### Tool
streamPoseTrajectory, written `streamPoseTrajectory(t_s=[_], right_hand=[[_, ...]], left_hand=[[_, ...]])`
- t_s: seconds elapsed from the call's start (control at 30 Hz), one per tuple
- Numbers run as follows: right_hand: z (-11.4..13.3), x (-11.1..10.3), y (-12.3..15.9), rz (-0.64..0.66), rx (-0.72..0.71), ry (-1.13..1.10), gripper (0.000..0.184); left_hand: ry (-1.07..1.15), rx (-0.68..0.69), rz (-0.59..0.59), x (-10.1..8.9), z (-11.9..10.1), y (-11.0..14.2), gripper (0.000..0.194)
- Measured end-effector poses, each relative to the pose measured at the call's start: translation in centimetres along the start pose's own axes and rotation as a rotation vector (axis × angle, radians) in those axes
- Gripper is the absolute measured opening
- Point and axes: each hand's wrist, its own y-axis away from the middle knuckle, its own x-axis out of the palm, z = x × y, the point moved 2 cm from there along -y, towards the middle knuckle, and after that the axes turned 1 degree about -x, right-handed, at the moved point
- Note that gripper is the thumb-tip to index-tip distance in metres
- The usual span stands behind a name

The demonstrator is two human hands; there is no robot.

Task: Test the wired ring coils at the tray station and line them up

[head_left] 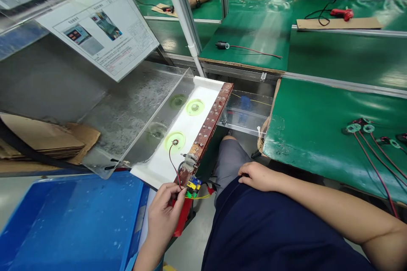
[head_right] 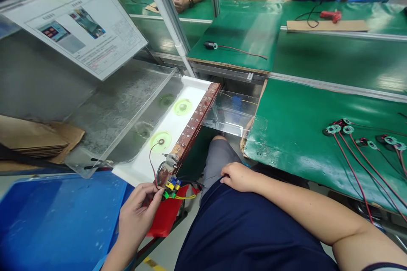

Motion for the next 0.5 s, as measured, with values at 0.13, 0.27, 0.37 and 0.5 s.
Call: streamPoseTrajectory(t_s=[0.13,0.27,0.37,0.5], right_hand=[[-0.1,0.1,0.1,-0.004,0.000,-0.012,0.019],[-0.2,0.2,0.1,-0.024,0.010,-0.044,0.017],[0.0,0.2,0.1,-0.040,0.010,-0.081,0.016],[-0.3,1.1,0.3,-0.047,0.009,-0.074,0.016]], left_hand=[[-0.002,-0.017,0.011,0.0,0.1,0.1,0.010],[0.038,-0.021,0.006,0.0,0.2,0.0,0.010],[0.062,-0.044,0.001,0.0,0.3,-0.1,0.012],[0.080,-0.081,-0.001,0.1,0.2,0.3,0.017]])
